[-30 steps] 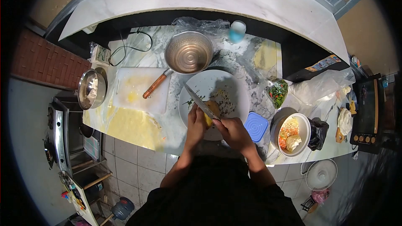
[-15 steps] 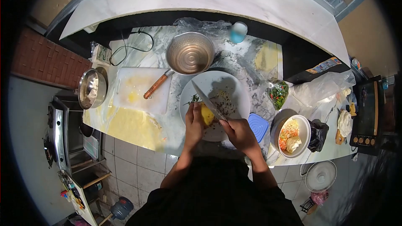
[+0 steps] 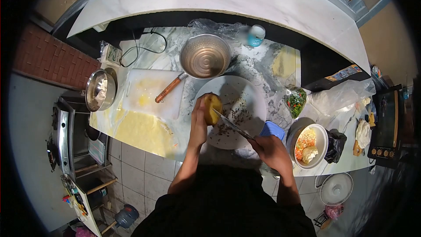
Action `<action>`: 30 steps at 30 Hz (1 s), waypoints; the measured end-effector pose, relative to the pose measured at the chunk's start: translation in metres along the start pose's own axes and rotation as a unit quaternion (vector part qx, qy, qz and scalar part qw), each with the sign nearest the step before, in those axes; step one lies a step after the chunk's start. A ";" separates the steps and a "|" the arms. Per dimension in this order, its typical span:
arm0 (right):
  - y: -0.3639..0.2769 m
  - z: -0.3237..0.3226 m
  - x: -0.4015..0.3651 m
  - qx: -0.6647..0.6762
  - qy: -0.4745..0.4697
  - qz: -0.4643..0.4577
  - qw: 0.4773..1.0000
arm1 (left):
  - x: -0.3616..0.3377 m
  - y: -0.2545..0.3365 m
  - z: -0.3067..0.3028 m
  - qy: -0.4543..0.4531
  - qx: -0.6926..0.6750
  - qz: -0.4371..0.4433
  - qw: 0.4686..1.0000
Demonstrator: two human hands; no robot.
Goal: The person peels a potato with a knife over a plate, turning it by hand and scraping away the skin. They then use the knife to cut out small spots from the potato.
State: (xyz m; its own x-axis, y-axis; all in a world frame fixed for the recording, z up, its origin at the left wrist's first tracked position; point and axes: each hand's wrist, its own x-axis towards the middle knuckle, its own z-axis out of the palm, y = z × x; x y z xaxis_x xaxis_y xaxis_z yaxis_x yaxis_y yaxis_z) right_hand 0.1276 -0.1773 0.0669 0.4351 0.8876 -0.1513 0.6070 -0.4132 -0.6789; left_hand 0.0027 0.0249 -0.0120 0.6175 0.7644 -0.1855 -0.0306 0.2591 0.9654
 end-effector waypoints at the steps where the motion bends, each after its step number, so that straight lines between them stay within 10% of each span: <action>1: -0.003 -0.003 0.001 0.000 0.001 -0.002 1.000 | 0.003 0.001 -0.001 -0.027 0.007 0.041 0.999; 6: -0.013 -0.007 0.007 -0.107 0.128 -0.095 0.981 | 0.001 0.052 0.001 -0.099 0.009 0.090 0.991; 13: -0.045 -0.037 0.008 -0.220 0.061 -0.040 0.973 | 0.006 0.078 -0.010 -0.077 0.012 0.177 0.981; 30: -0.081 -0.086 0.002 -0.419 0.155 -0.235 0.863 | -0.010 0.124 -0.003 -0.095 0.001 0.231 0.968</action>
State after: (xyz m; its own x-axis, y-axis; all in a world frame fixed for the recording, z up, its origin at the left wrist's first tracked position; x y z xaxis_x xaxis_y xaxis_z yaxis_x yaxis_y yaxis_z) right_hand 0.1367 -0.1594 0.1835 0.0876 0.9539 0.2870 0.9763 -0.1394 0.1653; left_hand -0.0096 0.0509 0.1089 0.6710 0.6764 0.3036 -0.3376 -0.0858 0.9374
